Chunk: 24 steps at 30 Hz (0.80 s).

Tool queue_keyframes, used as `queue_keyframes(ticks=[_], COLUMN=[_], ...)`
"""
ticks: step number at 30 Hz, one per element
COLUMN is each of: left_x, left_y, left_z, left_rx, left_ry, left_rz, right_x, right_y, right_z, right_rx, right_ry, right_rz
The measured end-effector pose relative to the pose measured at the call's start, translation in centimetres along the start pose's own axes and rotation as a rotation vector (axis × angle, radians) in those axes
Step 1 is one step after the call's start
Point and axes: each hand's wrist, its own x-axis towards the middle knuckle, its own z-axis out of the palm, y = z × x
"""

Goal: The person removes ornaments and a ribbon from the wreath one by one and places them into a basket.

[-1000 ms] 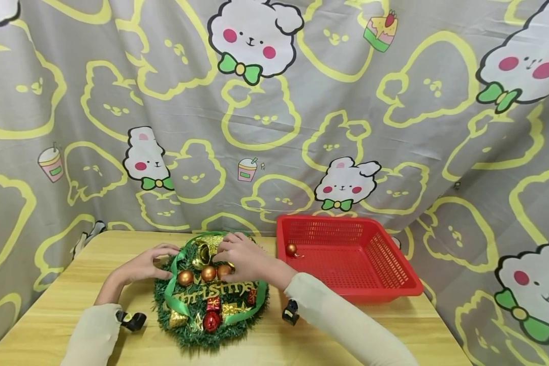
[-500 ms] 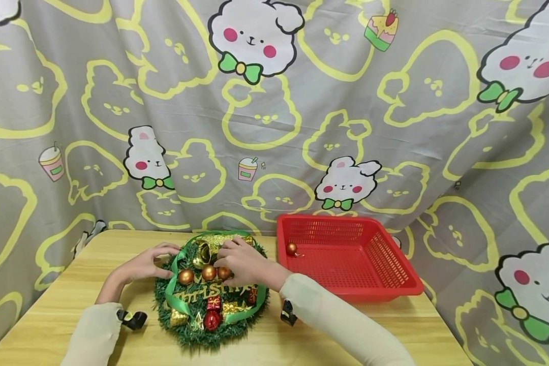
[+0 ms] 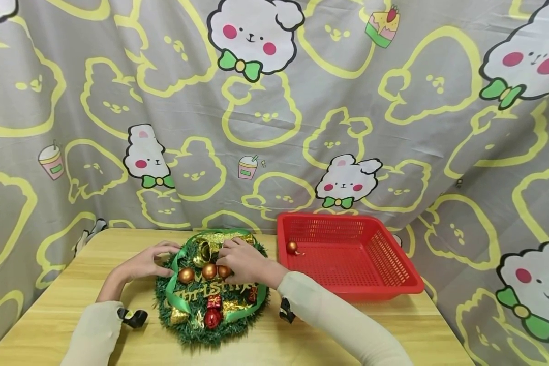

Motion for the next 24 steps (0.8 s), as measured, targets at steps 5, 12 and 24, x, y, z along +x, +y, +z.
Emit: queue_keyframes(ticks=[5, 12, 24], left_x=[-0.01, 0.03, 0.06], left_y=[0.0, 0.22, -0.11], left_z=[0.0, -0.03, -0.01], left_rx=[0.004, -0.006, -0.001], left_ry=[-0.004, 0.0, 0.003], left_rz=[-0.002, 0.005, -0.011], right_x=[0.09, 0.17, 0.37], right_y=[0.06, 0.17, 0.09], right_z=[0.3, 0.4, 0.73], right_rx=[-0.006, -0.011, -0.019], right_ry=[0.01, 0.029, 0.038], right_rz=[-0.007, -0.008, -0.007])
